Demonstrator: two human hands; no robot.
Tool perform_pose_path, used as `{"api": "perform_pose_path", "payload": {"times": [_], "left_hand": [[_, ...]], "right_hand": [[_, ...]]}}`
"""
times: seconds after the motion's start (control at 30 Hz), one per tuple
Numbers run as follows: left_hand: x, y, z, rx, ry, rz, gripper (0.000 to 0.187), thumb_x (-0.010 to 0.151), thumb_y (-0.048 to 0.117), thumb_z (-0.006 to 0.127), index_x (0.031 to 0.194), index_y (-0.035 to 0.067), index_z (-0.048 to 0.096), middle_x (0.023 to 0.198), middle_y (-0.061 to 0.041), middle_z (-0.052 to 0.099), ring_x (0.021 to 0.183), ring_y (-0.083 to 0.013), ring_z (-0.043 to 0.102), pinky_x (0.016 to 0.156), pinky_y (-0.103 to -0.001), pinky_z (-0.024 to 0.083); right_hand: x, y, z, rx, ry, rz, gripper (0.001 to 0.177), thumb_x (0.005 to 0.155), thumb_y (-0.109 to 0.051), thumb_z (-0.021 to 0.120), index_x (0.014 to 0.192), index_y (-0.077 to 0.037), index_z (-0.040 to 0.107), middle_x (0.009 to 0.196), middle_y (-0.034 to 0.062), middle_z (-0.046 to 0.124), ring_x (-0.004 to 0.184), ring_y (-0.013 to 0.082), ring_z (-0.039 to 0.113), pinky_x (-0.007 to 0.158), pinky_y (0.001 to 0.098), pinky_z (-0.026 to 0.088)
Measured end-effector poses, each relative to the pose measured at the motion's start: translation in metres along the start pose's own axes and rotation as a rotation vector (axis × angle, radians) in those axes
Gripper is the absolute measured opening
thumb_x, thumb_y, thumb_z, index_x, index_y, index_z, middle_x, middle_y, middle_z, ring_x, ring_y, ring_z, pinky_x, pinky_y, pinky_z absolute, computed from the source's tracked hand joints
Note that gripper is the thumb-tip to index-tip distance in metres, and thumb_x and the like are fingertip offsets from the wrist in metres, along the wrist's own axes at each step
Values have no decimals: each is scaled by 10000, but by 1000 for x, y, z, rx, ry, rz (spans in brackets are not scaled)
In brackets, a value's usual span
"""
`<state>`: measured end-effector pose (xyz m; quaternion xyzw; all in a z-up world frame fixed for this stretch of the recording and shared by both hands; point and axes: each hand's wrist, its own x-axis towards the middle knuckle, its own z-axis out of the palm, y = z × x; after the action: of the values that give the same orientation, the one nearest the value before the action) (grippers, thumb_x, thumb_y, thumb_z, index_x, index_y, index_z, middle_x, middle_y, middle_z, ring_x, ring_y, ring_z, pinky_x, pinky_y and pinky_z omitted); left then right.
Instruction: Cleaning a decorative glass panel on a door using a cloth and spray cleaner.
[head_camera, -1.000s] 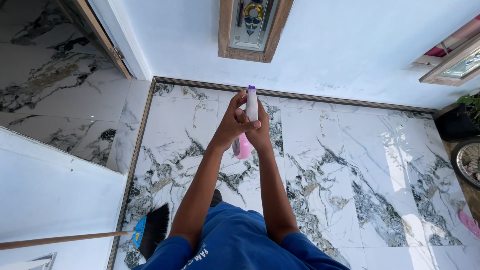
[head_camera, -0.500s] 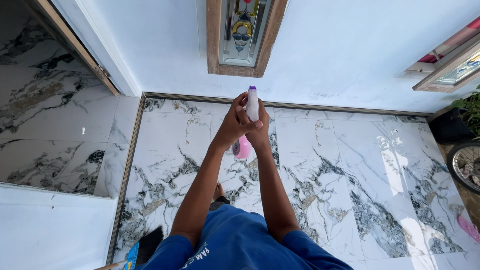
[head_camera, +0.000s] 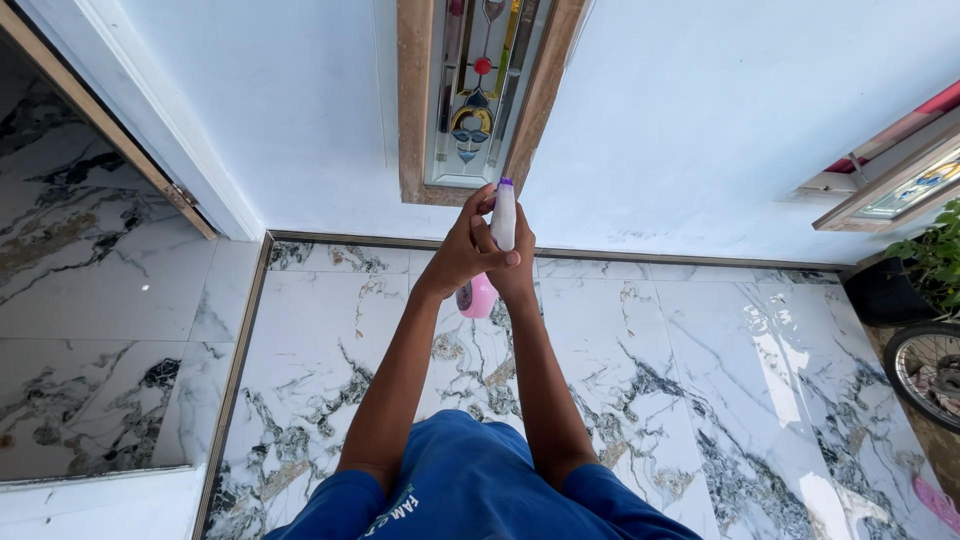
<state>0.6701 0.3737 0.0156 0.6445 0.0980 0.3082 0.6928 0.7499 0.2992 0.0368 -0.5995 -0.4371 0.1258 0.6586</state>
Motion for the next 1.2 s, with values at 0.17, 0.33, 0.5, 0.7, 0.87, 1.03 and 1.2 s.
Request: {"api": "perform_pose_path", "payload": {"times": [0.17,0.33,0.5,0.7,0.87,1.03,1.2], "left_hand": [[27,-28,-6,-6,6,25,1394,570,640,932,1644,131,203,1588,-213,368,1518,-399,369,1215,-526,383],[45,-25,-9,0,34,15,1403,579,654,921,1653,145,175,1601,-205,347,1530,-393,338,1204,-532,384],[64,-34,-14,-26,66,9,1329,571,616,944,1611,111,289,1485,-198,490,1440,-395,491,1179,-523,448],[79,-23,-9,-21,155,29,1160,593,617,928,1484,86,409,1354,-137,552,1314,-298,586,1085,-430,536],[87,-34,-8,-7,229,45,1016,629,586,938,1359,42,488,1205,-143,617,1142,-273,675,1005,-400,595],[97,-28,-6,-17,226,88,1059,626,589,940,1401,58,452,1247,-130,587,1190,-272,654,1029,-397,589],[111,-15,-8,-48,173,160,1227,634,555,950,1591,76,349,1489,-172,485,1439,-351,495,1174,-461,474]], "right_hand": [[24,19,-1,-10,-3,21,308,965,-241,649,1141,8,608,946,99,696,775,140,670,626,277,535],[45,25,0,2,-12,49,346,935,-234,634,1177,9,590,967,102,706,790,155,695,637,280,562],[65,35,0,-29,-18,13,327,956,-236,648,1154,20,602,948,107,699,799,157,686,650,290,559],[87,41,-5,-28,-42,82,344,955,-275,660,1143,9,613,872,69,695,748,130,660,612,280,535],[98,48,-6,-79,-47,128,357,962,-318,685,1097,10,639,834,74,710,732,117,665,628,274,545],[108,52,-9,-62,-67,91,368,964,-322,701,1102,12,633,852,91,709,738,124,671,633,277,547],[121,27,-10,-33,-60,-33,394,944,-286,709,1186,10,614,969,96,731,826,149,728,690,290,593]]}}
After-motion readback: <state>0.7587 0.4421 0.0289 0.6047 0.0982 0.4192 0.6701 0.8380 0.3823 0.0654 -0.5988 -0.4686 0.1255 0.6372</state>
